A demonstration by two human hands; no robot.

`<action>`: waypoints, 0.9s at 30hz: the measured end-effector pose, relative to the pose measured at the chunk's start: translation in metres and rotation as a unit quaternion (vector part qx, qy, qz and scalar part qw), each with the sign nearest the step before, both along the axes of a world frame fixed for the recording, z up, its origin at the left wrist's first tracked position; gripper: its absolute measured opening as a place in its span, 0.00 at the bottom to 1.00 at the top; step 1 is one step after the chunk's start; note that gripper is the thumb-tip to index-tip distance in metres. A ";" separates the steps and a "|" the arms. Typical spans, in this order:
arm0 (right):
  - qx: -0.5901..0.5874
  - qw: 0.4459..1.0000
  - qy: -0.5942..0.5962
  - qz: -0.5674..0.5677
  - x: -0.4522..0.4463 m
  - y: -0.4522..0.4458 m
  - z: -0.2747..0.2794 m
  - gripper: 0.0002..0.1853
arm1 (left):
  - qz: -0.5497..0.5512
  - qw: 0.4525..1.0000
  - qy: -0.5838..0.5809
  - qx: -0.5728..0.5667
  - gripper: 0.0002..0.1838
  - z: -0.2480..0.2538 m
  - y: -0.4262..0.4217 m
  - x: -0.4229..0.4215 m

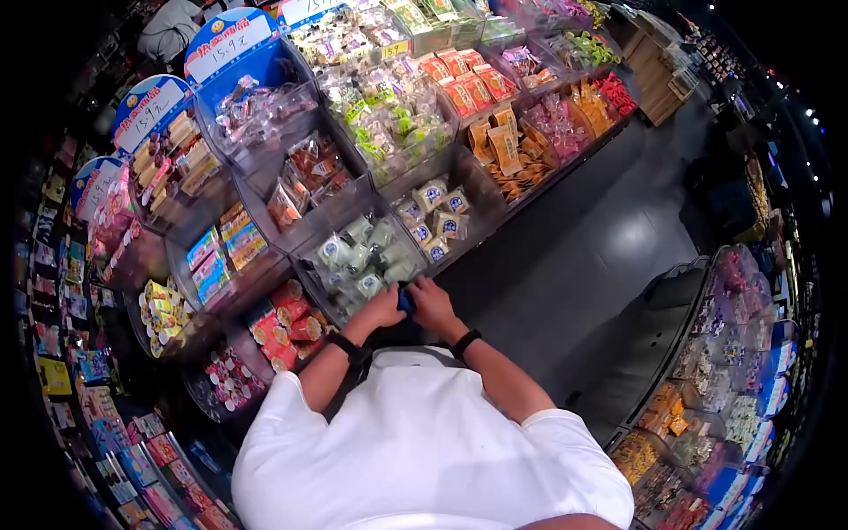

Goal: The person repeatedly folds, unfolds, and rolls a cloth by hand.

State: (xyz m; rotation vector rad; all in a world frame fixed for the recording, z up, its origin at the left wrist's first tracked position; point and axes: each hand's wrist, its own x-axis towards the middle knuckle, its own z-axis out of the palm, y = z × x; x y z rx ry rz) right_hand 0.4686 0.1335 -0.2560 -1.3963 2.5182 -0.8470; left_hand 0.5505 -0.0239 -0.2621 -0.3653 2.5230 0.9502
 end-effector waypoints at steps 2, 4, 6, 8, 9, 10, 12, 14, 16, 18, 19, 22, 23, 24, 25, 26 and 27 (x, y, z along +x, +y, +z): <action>-0.028 0.999 -0.007 -0.038 -0.017 0.014 0.007 0.22 | 0.030 0.999 0.033 0.028 0.41 0.006 0.015 -0.017; -0.070 0.992 -0.023 -0.102 -0.036 0.018 0.008 0.23 | 0.074 0.989 0.120 0.035 0.36 0.010 0.032 -0.036; -0.107 0.975 -0.069 -0.181 -0.052 0.018 -0.002 0.26 | 0.135 0.971 0.192 0.056 0.29 0.016 0.044 -0.056; -0.118 0.963 -0.084 -0.229 -0.068 0.011 -0.016 0.28 | 0.125 0.955 0.257 0.074 0.28 -0.009 0.041 -0.077; -0.118 0.964 -0.071 -0.226 -0.076 0.010 -0.021 0.29 | 0.127 0.956 0.252 0.082 0.28 -0.012 0.040 -0.086; -0.121 0.965 -0.074 -0.221 -0.080 0.011 -0.025 0.29 | 0.122 0.957 0.249 0.088 0.30 -0.014 0.041 -0.092; -0.064 0.975 -0.110 -0.183 -0.089 0.015 -0.025 0.31 | 0.088 0.960 0.258 0.063 0.30 -0.017 0.043 -0.097; -0.041 0.982 -0.125 -0.138 -0.104 0.025 -0.034 0.34 | 0.014 0.962 0.274 0.018 0.30 -0.024 0.047 -0.096; 0.035 0.980 -0.146 -0.131 -0.114 0.033 -0.054 0.36 | -0.065 0.956 0.285 -0.004 0.36 -0.022 0.049 -0.089; 0.017 0.980 -0.149 -0.134 -0.112 0.038 -0.055 0.35 | -0.130 0.947 0.288 -0.062 0.39 -0.025 0.048 -0.095; 0.000 0.982 -0.141 -0.128 -0.112 0.045 -0.055 0.35 | -0.155 0.941 0.287 -0.088 0.40 -0.026 0.049 -0.100; -0.011 0.981 -0.109 -0.158 -0.128 0.054 -0.055 0.36 | -0.179 0.920 0.307 -0.166 0.38 -0.047 0.063 -0.129; 0.002 0.980 -0.110 -0.167 -0.138 0.055 -0.056 0.36 | -0.186 0.913 0.310 -0.190 0.36 -0.046 0.069 -0.140; 0.012 0.979 -0.097 -0.177 -0.147 0.058 -0.054 0.36 | -0.183 0.916 0.305 -0.184 0.35 -0.055 0.071 -0.154; 0.022 0.979 -0.085 -0.186 -0.158 0.062 -0.052 0.35 | -0.180 0.920 0.300 -0.178 0.34 -0.063 0.073 -0.169; -0.004 0.978 -0.058 -0.199 -0.166 0.064 -0.049 0.34 | -0.154 0.918 0.327 -0.161 0.32 -0.066 0.078 -0.178; -0.024 0.978 -0.056 -0.201 -0.174 0.066 -0.047 0.34 | -0.090 0.940 0.309 -0.109 0.31 -0.075 0.082 -0.189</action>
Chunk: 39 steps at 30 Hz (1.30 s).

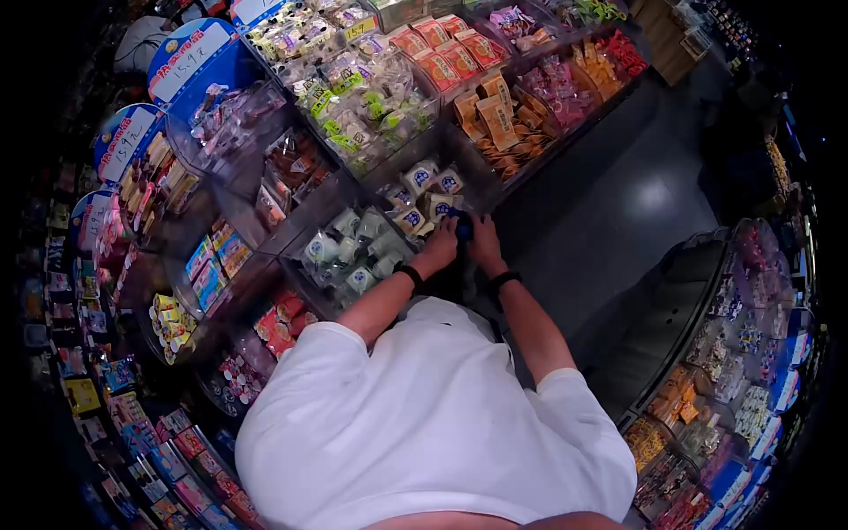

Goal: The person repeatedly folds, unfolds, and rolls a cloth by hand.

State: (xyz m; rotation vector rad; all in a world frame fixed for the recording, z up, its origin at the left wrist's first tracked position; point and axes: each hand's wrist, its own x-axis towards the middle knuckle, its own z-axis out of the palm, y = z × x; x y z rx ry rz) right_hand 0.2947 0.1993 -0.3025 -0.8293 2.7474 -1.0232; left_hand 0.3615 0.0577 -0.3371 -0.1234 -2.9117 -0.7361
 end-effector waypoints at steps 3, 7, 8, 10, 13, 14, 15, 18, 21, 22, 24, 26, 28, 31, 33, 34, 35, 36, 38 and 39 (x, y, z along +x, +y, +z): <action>0.016 0.999 -0.038 0.027 -0.005 -0.001 0.005 0.39 | 0.053 0.998 -0.043 -0.014 0.34 -0.001 0.008 -0.006; 0.009 0.985 -0.110 0.135 0.014 -0.007 0.020 0.39 | 0.059 0.982 -0.171 0.062 0.36 0.025 -0.009 0.021; 0.012 0.980 -0.116 0.162 0.018 -0.010 0.001 0.39 | 0.060 0.988 -0.128 0.062 0.37 0.012 -0.015 0.030; -0.031 0.981 -0.104 0.161 0.023 -0.014 -0.021 0.38 | 0.065 0.981 -0.166 0.073 0.38 0.018 -0.018 0.035; 0.010 0.974 -0.128 0.188 0.004 -0.009 -0.004 0.33 | 0.057 0.966 -0.240 0.083 0.38 0.028 -0.015 0.015; 0.036 0.974 -0.122 0.188 -0.006 -0.006 0.007 0.31 | 0.084 0.961 -0.251 0.074 0.38 0.016 -0.011 0.004; 0.028 0.978 -0.099 0.182 -0.019 0.000 0.001 0.30 | 0.074 0.966 -0.230 0.092 0.37 0.020 -0.009 -0.010; 0.042 0.986 -0.043 0.157 -0.064 0.018 0.006 0.26 | 0.020 0.981 -0.127 0.148 0.35 0.019 -0.004 -0.054; 0.062 0.992 -0.003 0.106 -0.106 0.035 0.014 0.26 | 0.027 0.977 -0.060 0.201 0.31 0.008 0.018 -0.104; 0.069 0.993 0.009 0.095 -0.120 0.042 0.008 0.28 | 0.017 0.971 -0.036 0.234 0.31 0.007 0.024 -0.120; 0.071 0.991 -0.011 0.110 -0.132 0.047 0.026 0.30 | 0.025 0.972 -0.071 0.223 0.29 0.013 0.027 -0.139; 0.081 0.981 -0.076 0.162 -0.141 0.048 0.043 0.37 | 0.013 0.961 -0.059 0.271 0.25 0.015 0.019 -0.140; 0.110 0.947 -0.105 0.283 -0.153 0.049 0.015 0.37 | 0.003 0.958 -0.153 0.242 0.24 0.026 0.003 -0.121; 0.103 0.900 -0.178 0.384 -0.147 0.025 0.042 0.30 | 0.044 0.940 -0.295 0.164 0.31 0.047 -0.014 -0.084; 0.045 0.886 -0.161 0.432 -0.147 0.007 0.045 0.24 | 0.067 0.931 -0.319 0.164 0.33 0.051 -0.018 -0.074; 0.148 0.862 -0.125 0.469 -0.171 -0.003 0.052 0.23 | 0.055 0.922 -0.328 0.198 0.34 0.027 -0.024 -0.089; 0.125 0.869 -0.112 0.465 -0.181 -0.005 0.057 0.23 | 0.087 0.914 -0.333 0.214 0.33 0.035 -0.026 -0.099; 0.102 0.872 -0.106 0.467 -0.186 -0.005 0.059 0.23 | 0.125 0.901 -0.343 0.233 0.33 0.048 -0.023 -0.103; 0.050 0.917 -0.078 0.389 -0.211 -0.011 0.072 0.23 | 0.186 0.895 -0.251 0.319 0.28 0.063 -0.031 -0.134; 0.025 0.933 -0.047 0.356 -0.222 -0.015 0.079 0.24 | 0.202 0.910 -0.152 0.330 0.28 0.076 -0.036 -0.148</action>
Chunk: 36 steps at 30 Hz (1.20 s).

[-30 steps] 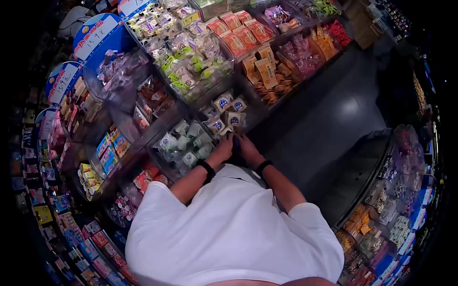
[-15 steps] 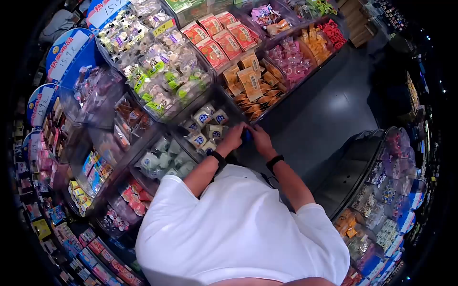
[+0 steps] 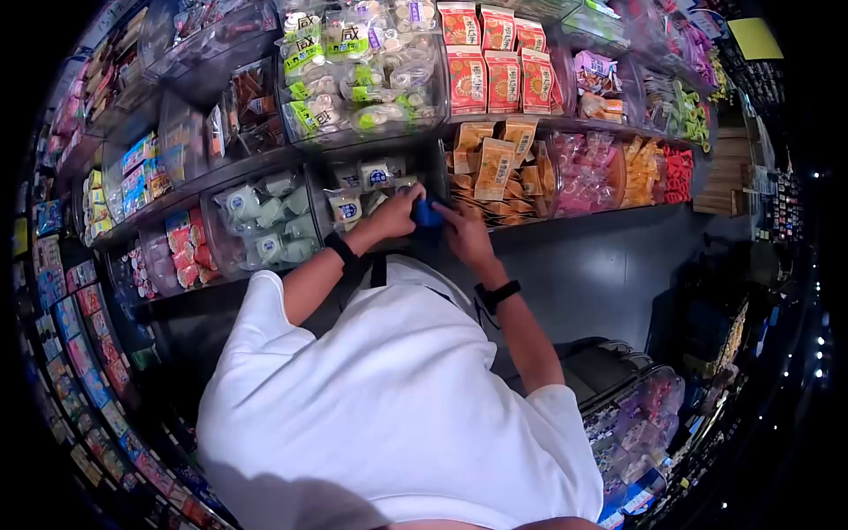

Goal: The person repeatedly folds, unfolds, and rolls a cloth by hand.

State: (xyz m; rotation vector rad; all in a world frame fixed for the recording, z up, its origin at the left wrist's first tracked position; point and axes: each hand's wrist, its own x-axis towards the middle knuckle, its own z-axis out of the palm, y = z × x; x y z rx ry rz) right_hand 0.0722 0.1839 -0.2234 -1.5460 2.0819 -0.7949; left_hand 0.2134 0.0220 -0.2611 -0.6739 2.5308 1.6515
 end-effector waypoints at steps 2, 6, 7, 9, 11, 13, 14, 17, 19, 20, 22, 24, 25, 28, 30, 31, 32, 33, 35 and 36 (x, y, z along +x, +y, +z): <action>-0.030 0.998 0.013 -0.048 -0.022 -0.018 0.018 0.27 | 0.100 0.986 0.127 -0.044 0.27 0.013 -0.008 -0.033; -0.066 0.996 0.005 -0.066 -0.063 -0.065 -0.010 0.24 | 0.234 0.946 0.167 -0.149 0.26 0.026 -0.027 -0.094; -0.074 0.994 0.015 -0.076 -0.071 -0.075 -0.021 0.22 | 0.248 0.943 0.141 -0.169 0.25 0.018 -0.028 -0.103; 0.042 0.998 0.039 -0.008 -0.078 -0.080 -0.025 0.18 | 0.227 0.954 -0.079 -0.179 0.26 0.009 -0.022 -0.107; -0.027 0.998 0.059 0.028 -0.074 -0.065 -0.009 0.18 | 0.160 0.979 -0.086 -0.090 0.24 -0.023 -0.024 -0.103; 0.099 0.984 0.073 0.126 -0.076 -0.046 0.008 0.17 | 0.156 0.984 -0.071 -0.037 0.21 0.008 0.005 -0.082; 0.107 0.982 0.065 0.142 -0.079 -0.035 -0.001 0.19 | 0.199 0.978 -0.050 -0.029 0.22 0.000 0.029 -0.075; 0.142 0.955 0.017 0.259 -0.091 -0.002 -0.015 0.17 | 0.249 0.965 -0.048 -0.066 0.24 -0.013 0.099 -0.061; 0.126 0.945 0.024 0.303 -0.099 -0.001 -0.019 0.17 | 0.280 0.956 -0.051 -0.067 0.24 -0.012 0.114 -0.059; 0.115 0.938 0.038 0.324 -0.104 -0.005 -0.022 0.17 | 0.306 0.949 -0.045 -0.065 0.23 -0.011 0.115 -0.060; 0.110 0.933 0.068 0.337 -0.110 -0.014 -0.012 0.17 | 0.341 0.935 -0.013 -0.094 0.21 -0.017 0.106 -0.063; 0.066 0.944 0.072 0.316 -0.115 -0.028 -0.008 0.17 | 0.425 0.901 0.036 -0.081 0.23 -0.011 0.093 -0.078; 0.024 0.955 0.076 0.285 -0.116 -0.038 -0.006 0.17 | 0.457 0.883 0.063 -0.089 0.25 -0.010 0.085 -0.085; -0.060 0.964 0.062 0.253 -0.124 -0.061 -0.039 0.17 | 0.448 0.872 0.024 -0.198 0.31 -0.014 0.075 -0.106; -0.036 0.962 0.074 0.260 -0.125 -0.056 -0.035 0.18 | 0.467 0.865 0.028 -0.181 0.31 -0.021 0.081 -0.112; -0.008 0.960 0.091 0.266 -0.126 -0.052 -0.033 0.19 | 0.486 0.858 0.035 -0.160 0.31 -0.024 0.086 -0.113; -0.013 0.955 0.080 0.286 -0.129 -0.045 -0.034 0.21 | 0.475 0.856 0.040 -0.199 0.30 -0.034 0.093 -0.110; -0.021 0.948 0.070 0.309 -0.129 -0.039 -0.036 0.21 | 0.495 0.859 0.010 -0.130 0.29 -0.030 0.105 -0.108; 0.040 0.930 0.078 0.357 -0.125 -0.020 -0.041 0.22 | 0.514 0.850 0.036 -0.113 0.28 -0.056 0.131 -0.095; 0.024 0.918 0.093 0.384 -0.122 -0.010 -0.044 0.21 | 0.507 0.851 0.013 -0.134 0.30 -0.062 0.146 -0.089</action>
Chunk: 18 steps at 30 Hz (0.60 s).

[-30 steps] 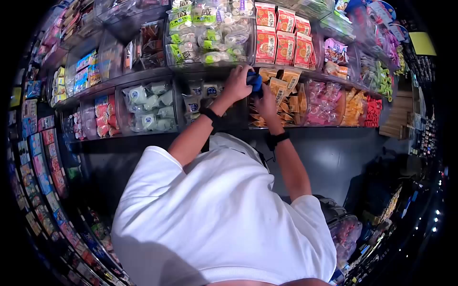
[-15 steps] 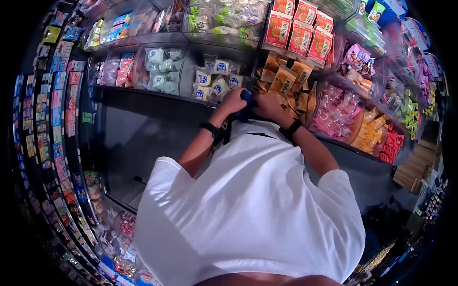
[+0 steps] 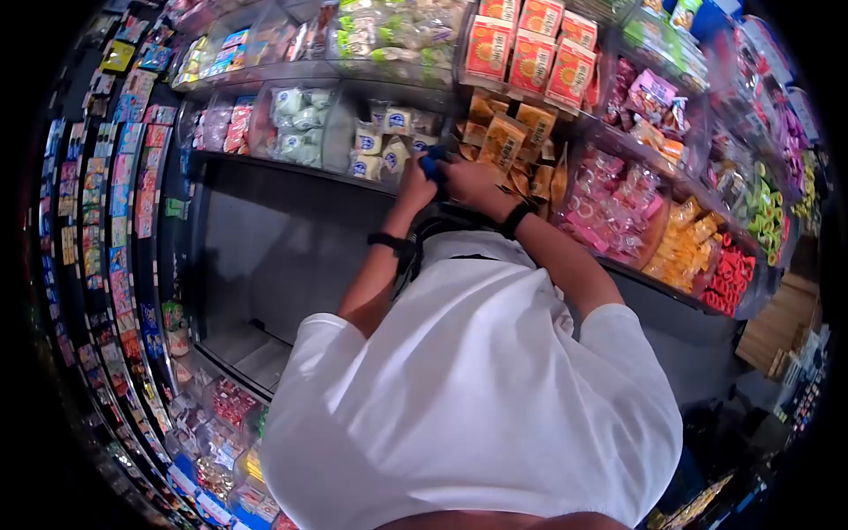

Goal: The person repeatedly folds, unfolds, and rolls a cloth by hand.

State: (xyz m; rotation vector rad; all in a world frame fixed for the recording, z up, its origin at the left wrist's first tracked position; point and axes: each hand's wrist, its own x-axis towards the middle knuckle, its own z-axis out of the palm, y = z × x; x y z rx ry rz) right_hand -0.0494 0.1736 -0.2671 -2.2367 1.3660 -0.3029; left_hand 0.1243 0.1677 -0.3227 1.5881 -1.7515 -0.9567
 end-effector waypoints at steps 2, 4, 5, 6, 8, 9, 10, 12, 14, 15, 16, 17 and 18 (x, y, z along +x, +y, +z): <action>-0.024 0.998 0.016 0.052 0.007 0.019 -0.004 0.19 | -0.010 0.998 -0.054 -0.019 0.33 -0.001 0.035 0.009; -0.059 0.995 0.024 0.078 0.009 0.020 -0.011 0.16 | -0.027 0.994 -0.099 -0.042 0.38 0.009 0.049 0.013; -0.079 0.993 0.023 0.081 0.009 0.016 -0.016 0.14 | -0.028 0.995 -0.091 -0.040 0.38 0.009 0.047 0.013; -0.075 0.993 0.022 0.083 0.006 0.008 -0.012 0.13 | -0.019 0.996 -0.083 -0.010 0.38 0.012 0.041 0.012; -0.104 0.992 0.035 0.063 0.000 -0.007 -0.006 0.13 | -0.034 0.998 -0.059 0.016 0.37 0.000 0.012 0.012; -0.125 0.991 0.030 0.039 -0.002 -0.013 -0.003 0.14 | -0.013 0.998 -0.054 0.038 0.36 0.010 0.002 0.005; -0.129 0.991 0.026 0.001 -0.003 -0.018 -0.001 0.14 | -0.020 0.998 -0.056 0.029 0.36 0.019 -0.009 -0.002; -0.152 0.986 0.001 -0.069 -0.004 -0.023 0.005 0.08 | -0.028 0.997 -0.060 0.033 0.34 0.017 -0.035 -0.009; -0.142 0.985 0.011 -0.096 -0.003 -0.032 0.006 0.07 | -0.037 0.995 -0.070 0.057 0.32 0.022 -0.056 -0.021; -0.153 0.982 0.013 -0.111 -0.004 -0.039 0.005 0.06 | -0.062 0.995 -0.054 0.050 0.32 0.014 -0.070 -0.021; -0.155 0.980 0.031 -0.122 -0.005 -0.046 0.004 0.06 | -0.061 0.995 -0.063 0.040 0.33 0.005 -0.083 -0.024; -0.155 0.978 0.049 -0.133 -0.005 -0.051 0.004 0.06 | -0.058 0.995 -0.071 0.032 0.34 0.008 -0.088 -0.029; -0.165 0.975 0.051 -0.140 -0.006 -0.058 0.004 0.06 | -0.032 0.995 -0.087 0.040 0.37 0.013 -0.090 -0.036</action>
